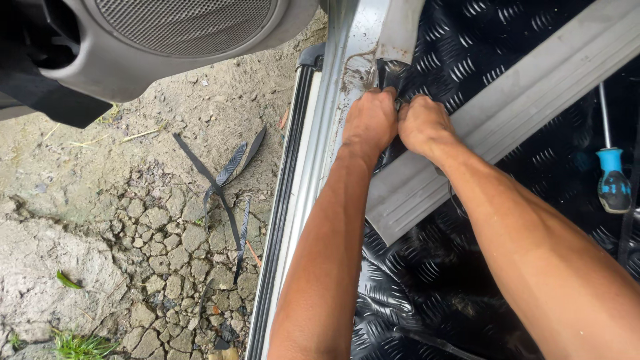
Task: The person fits black diamond-patterned upholstery material into the interior of a vehicle, cutting the material with scissors and tucking it into the edges by hand.
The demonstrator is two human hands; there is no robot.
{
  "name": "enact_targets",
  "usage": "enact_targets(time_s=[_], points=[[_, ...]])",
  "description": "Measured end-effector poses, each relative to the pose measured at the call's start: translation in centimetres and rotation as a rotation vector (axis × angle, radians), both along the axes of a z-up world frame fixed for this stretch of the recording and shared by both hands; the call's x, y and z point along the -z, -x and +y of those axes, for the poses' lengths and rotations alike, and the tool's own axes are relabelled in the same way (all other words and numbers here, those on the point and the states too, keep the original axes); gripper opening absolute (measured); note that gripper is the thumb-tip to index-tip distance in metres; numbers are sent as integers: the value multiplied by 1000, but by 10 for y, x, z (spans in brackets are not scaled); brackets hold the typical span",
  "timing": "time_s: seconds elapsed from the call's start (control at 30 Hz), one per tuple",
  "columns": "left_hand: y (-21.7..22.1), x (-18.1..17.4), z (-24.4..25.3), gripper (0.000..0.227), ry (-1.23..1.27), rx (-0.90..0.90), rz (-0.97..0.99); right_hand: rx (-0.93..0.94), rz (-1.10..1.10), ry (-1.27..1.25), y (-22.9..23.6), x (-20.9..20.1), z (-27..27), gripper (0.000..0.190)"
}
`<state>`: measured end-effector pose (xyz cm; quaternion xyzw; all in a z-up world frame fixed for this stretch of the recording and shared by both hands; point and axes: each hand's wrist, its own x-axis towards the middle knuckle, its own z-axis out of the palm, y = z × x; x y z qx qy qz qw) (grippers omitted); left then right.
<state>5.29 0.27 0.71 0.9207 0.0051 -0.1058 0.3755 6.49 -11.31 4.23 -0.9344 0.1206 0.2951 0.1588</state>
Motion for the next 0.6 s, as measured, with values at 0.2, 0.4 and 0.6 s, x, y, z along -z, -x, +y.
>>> enact_targets(time_s=[0.2,0.4,0.6], points=[[-1,-4,-2,21,-31,-33,1,-152,-96,-67,4,-3,-14,36],[-6,0,-9,16,-56,-74,62,-305,-39,90,53,-74,-83,27],[-10,-2,-12,19,-86,-45,79,-633,101,185,97,-101,-131,31]])
